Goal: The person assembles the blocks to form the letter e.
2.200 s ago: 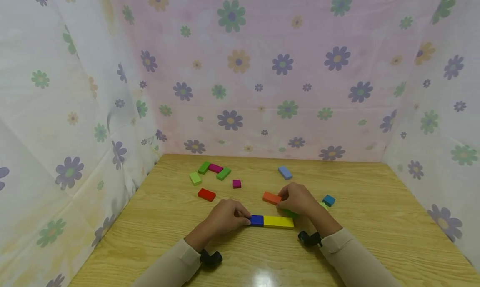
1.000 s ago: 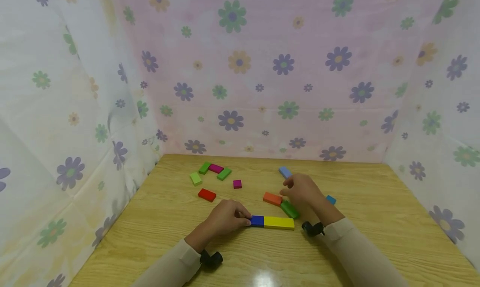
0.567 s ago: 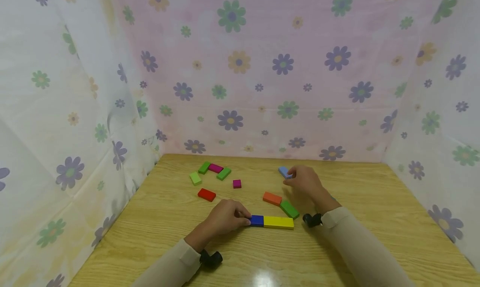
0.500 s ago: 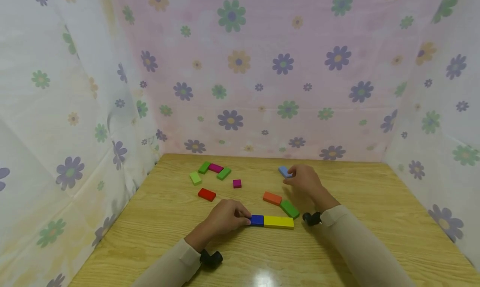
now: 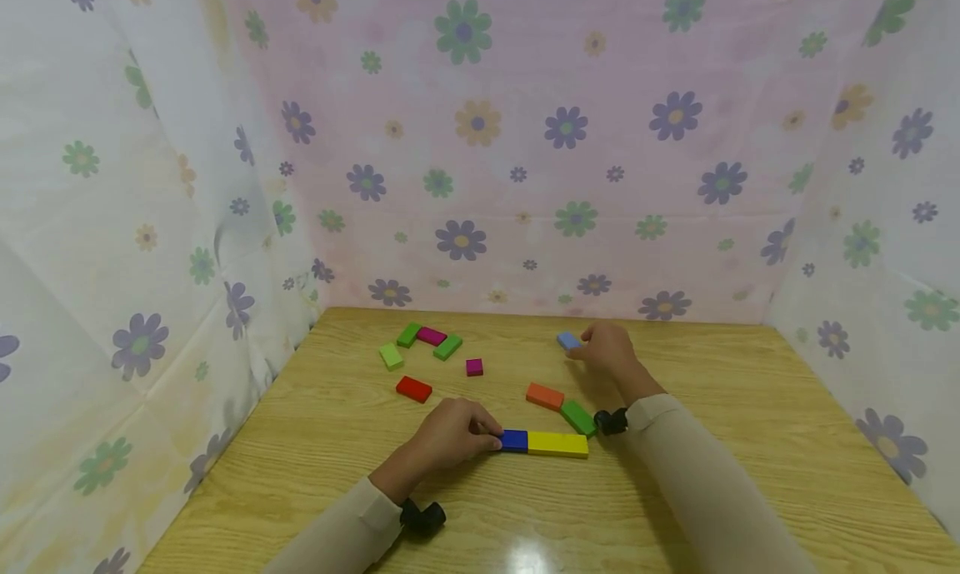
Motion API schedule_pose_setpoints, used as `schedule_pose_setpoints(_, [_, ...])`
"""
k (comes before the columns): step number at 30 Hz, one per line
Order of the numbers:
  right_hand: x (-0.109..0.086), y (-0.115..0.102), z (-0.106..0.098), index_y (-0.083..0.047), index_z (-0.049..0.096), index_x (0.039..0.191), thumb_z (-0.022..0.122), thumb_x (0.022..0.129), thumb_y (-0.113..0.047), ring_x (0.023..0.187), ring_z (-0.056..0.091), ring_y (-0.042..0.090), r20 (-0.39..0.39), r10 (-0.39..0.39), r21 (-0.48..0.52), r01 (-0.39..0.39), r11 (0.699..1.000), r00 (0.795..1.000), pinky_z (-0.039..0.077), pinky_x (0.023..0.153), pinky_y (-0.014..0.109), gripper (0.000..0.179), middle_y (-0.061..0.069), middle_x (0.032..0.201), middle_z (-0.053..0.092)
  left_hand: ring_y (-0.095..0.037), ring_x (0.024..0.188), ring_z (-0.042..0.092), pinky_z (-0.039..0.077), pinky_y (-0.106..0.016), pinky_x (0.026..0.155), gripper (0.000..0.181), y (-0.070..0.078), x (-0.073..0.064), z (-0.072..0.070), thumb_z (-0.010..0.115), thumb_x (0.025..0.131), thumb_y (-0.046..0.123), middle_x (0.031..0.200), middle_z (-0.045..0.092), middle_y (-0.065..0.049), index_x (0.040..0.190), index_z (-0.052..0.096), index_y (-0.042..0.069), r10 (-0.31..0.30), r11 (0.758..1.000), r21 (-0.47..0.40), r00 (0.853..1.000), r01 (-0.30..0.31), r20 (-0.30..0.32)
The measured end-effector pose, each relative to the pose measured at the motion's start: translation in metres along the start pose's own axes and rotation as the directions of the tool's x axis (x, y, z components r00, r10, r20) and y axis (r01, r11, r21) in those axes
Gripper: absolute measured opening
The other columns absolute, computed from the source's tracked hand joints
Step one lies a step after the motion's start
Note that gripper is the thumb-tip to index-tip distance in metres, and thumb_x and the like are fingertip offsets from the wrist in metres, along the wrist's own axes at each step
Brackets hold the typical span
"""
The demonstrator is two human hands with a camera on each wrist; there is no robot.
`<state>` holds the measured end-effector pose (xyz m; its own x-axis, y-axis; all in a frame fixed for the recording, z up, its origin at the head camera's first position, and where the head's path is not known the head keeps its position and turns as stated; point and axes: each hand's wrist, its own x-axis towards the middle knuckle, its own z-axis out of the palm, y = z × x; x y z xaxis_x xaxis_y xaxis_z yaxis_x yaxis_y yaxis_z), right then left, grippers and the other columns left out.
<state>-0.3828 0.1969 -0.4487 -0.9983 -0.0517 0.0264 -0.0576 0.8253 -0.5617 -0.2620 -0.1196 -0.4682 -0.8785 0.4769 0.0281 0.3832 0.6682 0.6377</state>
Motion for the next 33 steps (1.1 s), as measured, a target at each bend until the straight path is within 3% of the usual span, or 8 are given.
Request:
schedule_pose_setpoints(9, [0.0033,0.0038,0.0020,0.010,0.069,0.124,0.080,0.090,-0.026,0.121,0.061,0.047,0.013,0.015,-0.002,-0.015,1.000,1.000,0.055,0.098,0.055,0.051,0.029,0.130,0.066,-0.003,0.074,0.059,0.049,-0.023,0.064,0.011,-0.0012,0.0001,0.0006,0.084,0.089,0.028,0.092,0.073,0.020,0.099,0.084,0.030,0.010,1.000,0.009,1.000,-0.010,-0.006])
schedule_pose_setpoints(25, [0.0029,-0.0008,0.0023,0.003,0.081,0.091,0.082,0.086,-0.020,0.088,0.068,0.032,-0.006,-0.001,-0.029,0.001,1.000,1.000,0.057,0.074,0.042,0.023,0.018,0.097,0.077,-0.003,0.076,0.060,0.050,-0.023,0.067,0.010,-0.0018,0.0000,0.0000,0.083,0.090,0.028,0.093,0.073,0.019,0.100,0.083,0.030,-0.002,1.000,-0.005,1.000,0.002,0.010])
schedule_pose_setpoints(29, [0.0059,0.0023,0.0027,-0.002,0.078,0.073,0.080,0.085,-0.019,0.062,0.052,0.019,0.009,-0.005,-0.024,0.005,1.000,1.000,0.046,0.058,0.032,0.021,0.004,0.063,0.065,-0.002,0.077,0.060,0.050,-0.023,0.067,0.012,-0.0021,0.0006,0.0000,0.083,0.089,0.028,0.094,0.073,0.019,0.101,0.084,0.030,0.002,1.000,-0.002,1.000,-0.002,0.009])
schedule_pose_setpoints(31, [0.0081,0.0039,0.0026,-0.004,0.074,0.064,0.079,0.085,-0.018,0.055,0.039,0.015,0.021,-0.004,-0.019,0.004,1.000,1.000,0.037,0.053,0.029,0.026,-0.003,0.053,0.050,-0.002,0.077,0.060,0.050,-0.023,0.067,0.012,-0.0025,0.0006,0.0002,0.083,0.089,0.029,0.094,0.073,0.019,0.101,0.083,0.031,0.003,1.000,-0.004,1.000,-0.003,0.008])
schedule_pose_setpoints(33, [0.0101,0.0049,0.0017,-0.005,0.072,0.062,0.078,0.085,-0.018,0.054,0.034,0.013,0.030,-0.008,-0.019,0.008,1.000,1.000,0.035,0.051,0.028,0.027,-0.005,0.052,0.045,-0.002,0.077,0.061,0.050,-0.023,0.067,0.012,-0.0029,0.0007,0.0006,0.083,0.089,0.029,0.094,0.073,0.020,0.101,0.083,0.031,0.000,1.000,-0.005,1.000,0.000,0.006])
